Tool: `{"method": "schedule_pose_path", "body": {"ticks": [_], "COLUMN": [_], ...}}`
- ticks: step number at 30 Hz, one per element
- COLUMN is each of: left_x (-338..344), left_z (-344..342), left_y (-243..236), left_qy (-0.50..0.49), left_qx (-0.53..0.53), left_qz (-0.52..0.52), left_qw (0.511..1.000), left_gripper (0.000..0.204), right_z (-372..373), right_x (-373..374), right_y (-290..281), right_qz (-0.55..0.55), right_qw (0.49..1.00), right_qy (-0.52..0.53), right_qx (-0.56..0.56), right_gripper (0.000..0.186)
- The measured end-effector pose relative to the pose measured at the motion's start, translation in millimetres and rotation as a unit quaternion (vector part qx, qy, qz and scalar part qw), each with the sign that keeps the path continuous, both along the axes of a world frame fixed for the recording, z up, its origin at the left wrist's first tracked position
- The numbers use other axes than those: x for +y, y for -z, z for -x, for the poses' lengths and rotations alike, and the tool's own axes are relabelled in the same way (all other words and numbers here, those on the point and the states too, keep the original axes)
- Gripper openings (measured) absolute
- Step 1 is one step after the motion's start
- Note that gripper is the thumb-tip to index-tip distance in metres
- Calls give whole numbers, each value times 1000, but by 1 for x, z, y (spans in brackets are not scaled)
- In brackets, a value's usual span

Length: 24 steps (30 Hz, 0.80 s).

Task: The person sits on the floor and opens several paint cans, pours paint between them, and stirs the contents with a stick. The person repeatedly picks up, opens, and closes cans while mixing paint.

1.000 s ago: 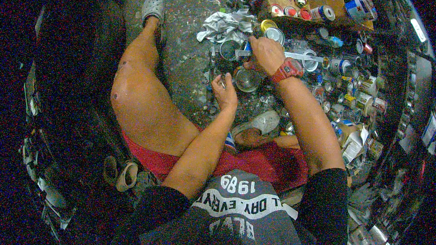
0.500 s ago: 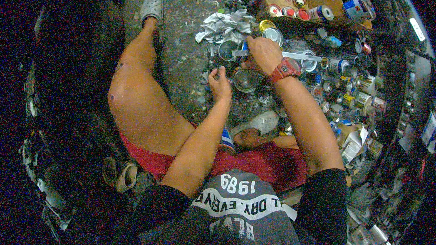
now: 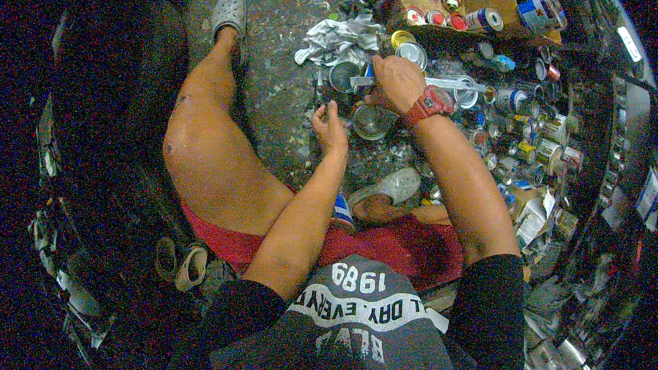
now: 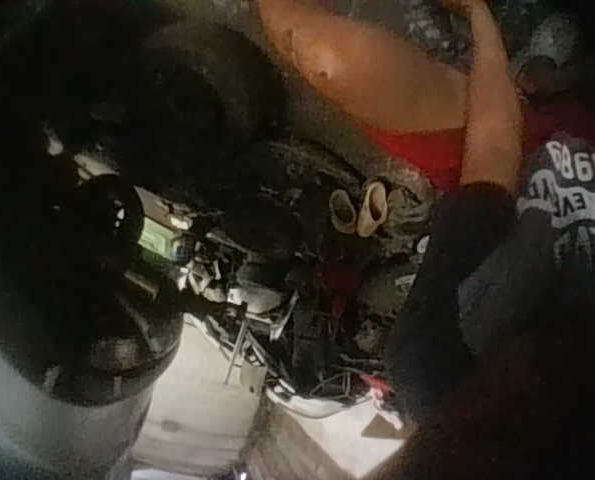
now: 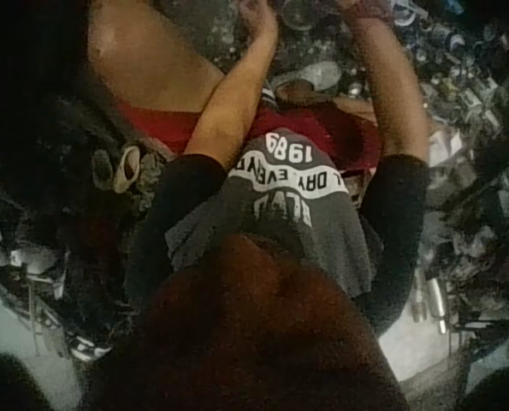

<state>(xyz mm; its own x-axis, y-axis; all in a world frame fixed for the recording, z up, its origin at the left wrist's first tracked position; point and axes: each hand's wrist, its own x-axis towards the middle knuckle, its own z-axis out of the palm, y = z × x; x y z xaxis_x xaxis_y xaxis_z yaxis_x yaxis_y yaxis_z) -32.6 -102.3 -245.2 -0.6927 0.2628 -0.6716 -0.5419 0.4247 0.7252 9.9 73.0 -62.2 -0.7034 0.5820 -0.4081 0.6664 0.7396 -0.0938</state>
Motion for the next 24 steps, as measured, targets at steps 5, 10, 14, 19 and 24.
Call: {"method": "schedule_pose_path", "body": {"ticks": [5, 10, 14, 19, 24], "left_x": [-1, 1, -8, 17, 26], "left_z": [1, 4, 1, -2, -27], "left_y": [6, -31, -29, -131, -166], "left_qy": [-1, 0, 58, 218, 468], "left_qx": [-5, -50, 88, 327, 379], "left_qz": [3, -23, -41, -219, -315], "left_qw": [1000, 998, 994, 893, 734], "left_gripper": [69, 69, 62, 56, 62], "right_z": [-6, -31, -60, -113, -158], "right_x": [-2, -12, -34, -69, -111], "right_y": [-1, -24, -33, -31, -6], "right_qz": [18, 76, 118, 141, 159], "right_qw": [998, 973, 919, 878, 839], "right_qy": [48, 152, 212, 309, 385], "right_qx": [49, 159, 311, 336, 351], "right_gripper": [69, 77, 80, 72, 68]}}
